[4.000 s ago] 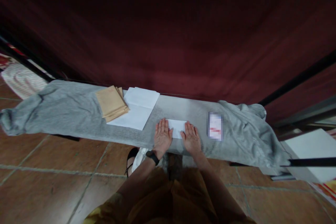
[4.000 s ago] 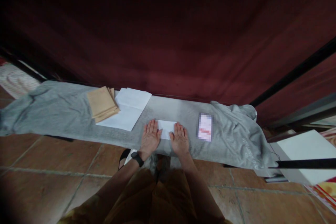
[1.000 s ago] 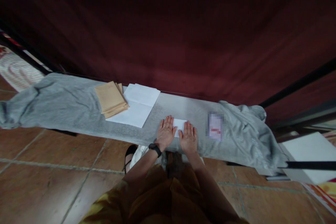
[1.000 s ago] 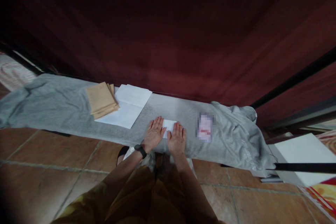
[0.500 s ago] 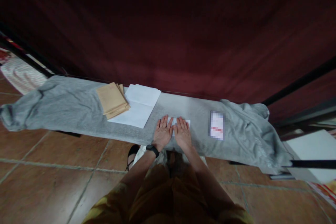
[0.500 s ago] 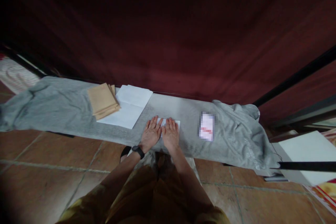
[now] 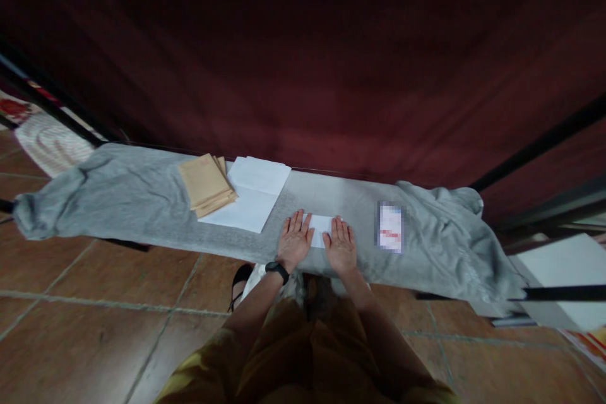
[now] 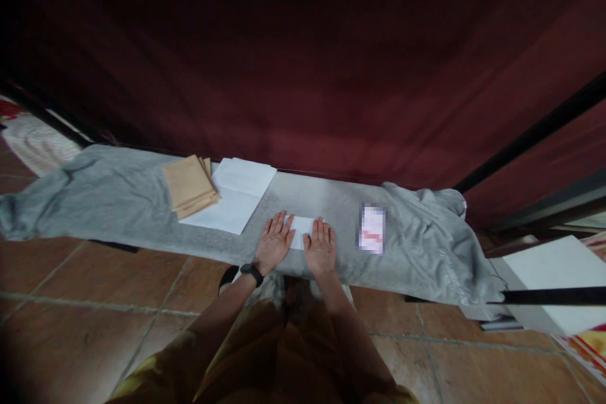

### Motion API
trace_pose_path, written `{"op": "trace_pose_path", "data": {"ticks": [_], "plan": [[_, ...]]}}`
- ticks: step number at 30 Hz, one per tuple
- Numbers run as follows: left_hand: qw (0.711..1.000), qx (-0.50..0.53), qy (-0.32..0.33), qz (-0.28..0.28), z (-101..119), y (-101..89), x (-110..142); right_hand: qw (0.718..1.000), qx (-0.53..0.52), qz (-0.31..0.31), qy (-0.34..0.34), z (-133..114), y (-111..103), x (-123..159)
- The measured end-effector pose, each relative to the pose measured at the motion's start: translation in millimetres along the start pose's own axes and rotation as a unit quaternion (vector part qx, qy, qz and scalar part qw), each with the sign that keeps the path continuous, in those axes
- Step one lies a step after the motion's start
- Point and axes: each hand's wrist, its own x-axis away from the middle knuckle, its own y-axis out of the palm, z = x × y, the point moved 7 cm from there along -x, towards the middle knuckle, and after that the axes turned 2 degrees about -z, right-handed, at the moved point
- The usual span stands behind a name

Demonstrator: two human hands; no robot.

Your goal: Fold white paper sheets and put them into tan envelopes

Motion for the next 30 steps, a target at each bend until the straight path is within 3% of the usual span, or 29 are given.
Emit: {"op": "trace_pose_path", "data": {"ticks": [14, 30], "plan": [[0.999, -0.024, -0.031, 0.020, -3.0, -0.5, 2.6, 1.000, -0.014, -0.015, 0.018, 5.5, -3.2, 4.5], [0.997, -0.030, -0.067, 0.005, -1.0, -1.5, 2.8, 0.999, -0.039, -0.007, 0.012, 6.0, -3.9, 4.7]]}}
